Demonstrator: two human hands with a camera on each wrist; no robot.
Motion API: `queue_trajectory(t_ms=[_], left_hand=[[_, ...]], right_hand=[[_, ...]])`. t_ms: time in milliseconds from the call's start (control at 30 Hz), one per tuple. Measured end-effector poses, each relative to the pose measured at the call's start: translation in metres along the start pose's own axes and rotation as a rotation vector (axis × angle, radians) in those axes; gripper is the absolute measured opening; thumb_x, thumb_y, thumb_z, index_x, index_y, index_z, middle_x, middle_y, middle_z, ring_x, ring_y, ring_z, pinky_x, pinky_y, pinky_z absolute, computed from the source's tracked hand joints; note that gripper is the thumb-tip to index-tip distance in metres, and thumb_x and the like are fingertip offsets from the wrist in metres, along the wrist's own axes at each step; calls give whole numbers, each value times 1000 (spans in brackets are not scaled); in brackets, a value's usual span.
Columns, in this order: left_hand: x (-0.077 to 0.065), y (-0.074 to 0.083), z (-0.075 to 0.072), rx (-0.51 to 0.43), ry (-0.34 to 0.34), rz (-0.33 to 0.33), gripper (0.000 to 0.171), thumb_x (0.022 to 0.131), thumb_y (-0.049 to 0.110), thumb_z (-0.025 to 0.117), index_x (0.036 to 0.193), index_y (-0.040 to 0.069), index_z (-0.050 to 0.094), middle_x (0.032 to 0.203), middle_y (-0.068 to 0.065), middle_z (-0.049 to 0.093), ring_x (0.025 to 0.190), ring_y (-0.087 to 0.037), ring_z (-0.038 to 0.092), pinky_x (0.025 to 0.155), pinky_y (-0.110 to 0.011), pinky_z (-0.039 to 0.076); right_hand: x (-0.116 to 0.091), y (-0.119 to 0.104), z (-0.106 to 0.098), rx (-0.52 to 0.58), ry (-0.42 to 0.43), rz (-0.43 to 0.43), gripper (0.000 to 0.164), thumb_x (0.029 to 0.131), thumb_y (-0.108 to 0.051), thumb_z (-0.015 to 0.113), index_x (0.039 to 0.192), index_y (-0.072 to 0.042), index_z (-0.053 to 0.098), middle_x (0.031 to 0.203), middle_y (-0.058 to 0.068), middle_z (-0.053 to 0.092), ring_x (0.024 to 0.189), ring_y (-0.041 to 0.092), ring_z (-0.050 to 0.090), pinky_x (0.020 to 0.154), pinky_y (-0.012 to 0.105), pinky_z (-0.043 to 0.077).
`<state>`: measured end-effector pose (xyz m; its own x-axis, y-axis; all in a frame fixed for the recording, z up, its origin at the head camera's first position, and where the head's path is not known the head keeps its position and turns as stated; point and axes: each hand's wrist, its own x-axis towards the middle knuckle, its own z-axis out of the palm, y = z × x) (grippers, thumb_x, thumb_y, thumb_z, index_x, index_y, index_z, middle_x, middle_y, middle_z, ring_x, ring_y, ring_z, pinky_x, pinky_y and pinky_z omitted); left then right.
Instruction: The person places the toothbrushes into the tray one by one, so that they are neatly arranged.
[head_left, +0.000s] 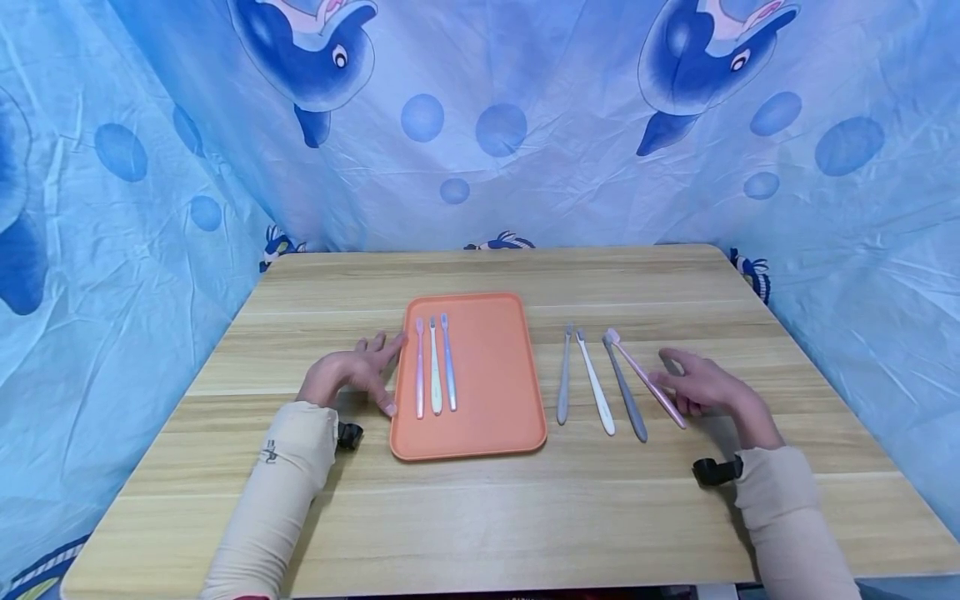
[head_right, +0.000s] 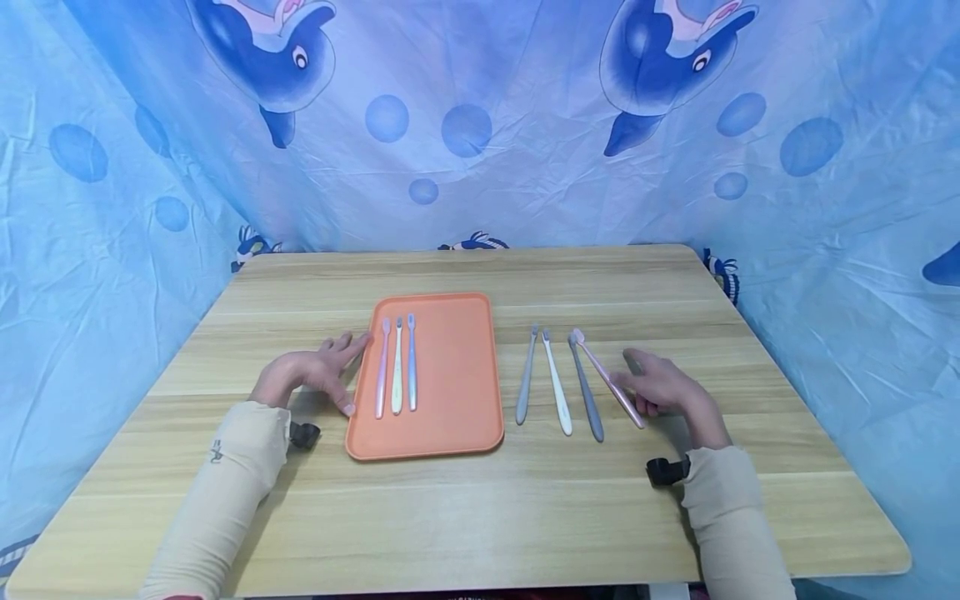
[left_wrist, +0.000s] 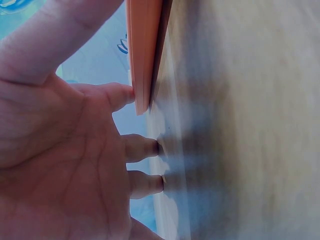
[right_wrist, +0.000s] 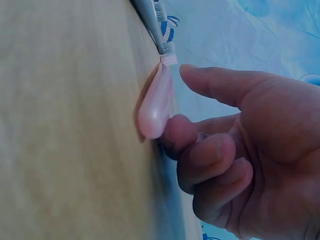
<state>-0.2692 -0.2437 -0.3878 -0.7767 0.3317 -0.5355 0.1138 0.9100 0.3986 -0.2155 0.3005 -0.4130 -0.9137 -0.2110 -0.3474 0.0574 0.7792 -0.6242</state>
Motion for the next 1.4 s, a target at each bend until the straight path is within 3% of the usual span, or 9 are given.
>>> queue_trajectory(t_ms=[533,1400], left_hand=[[0,0,0,11,2,1,145,61,46,93,162,18,-8,166,-25,-17,150,-55,-16,117,-77,1],[0,0,-1,-4,-9,-14,148,59,48,93,162,20,-9,166,-24,-18,150,-54,-18,118,-76,-1]], right_hand=[[-5,3,5,-5,-44,-3,92,96,-41,64,159,1,12,60,2,59,47,13,50,44,27,44],[-4,-4,7,-45,-11,-6,73,101,-20,53,157,5,14,57,1,58,47,12,53,43,26,44]])
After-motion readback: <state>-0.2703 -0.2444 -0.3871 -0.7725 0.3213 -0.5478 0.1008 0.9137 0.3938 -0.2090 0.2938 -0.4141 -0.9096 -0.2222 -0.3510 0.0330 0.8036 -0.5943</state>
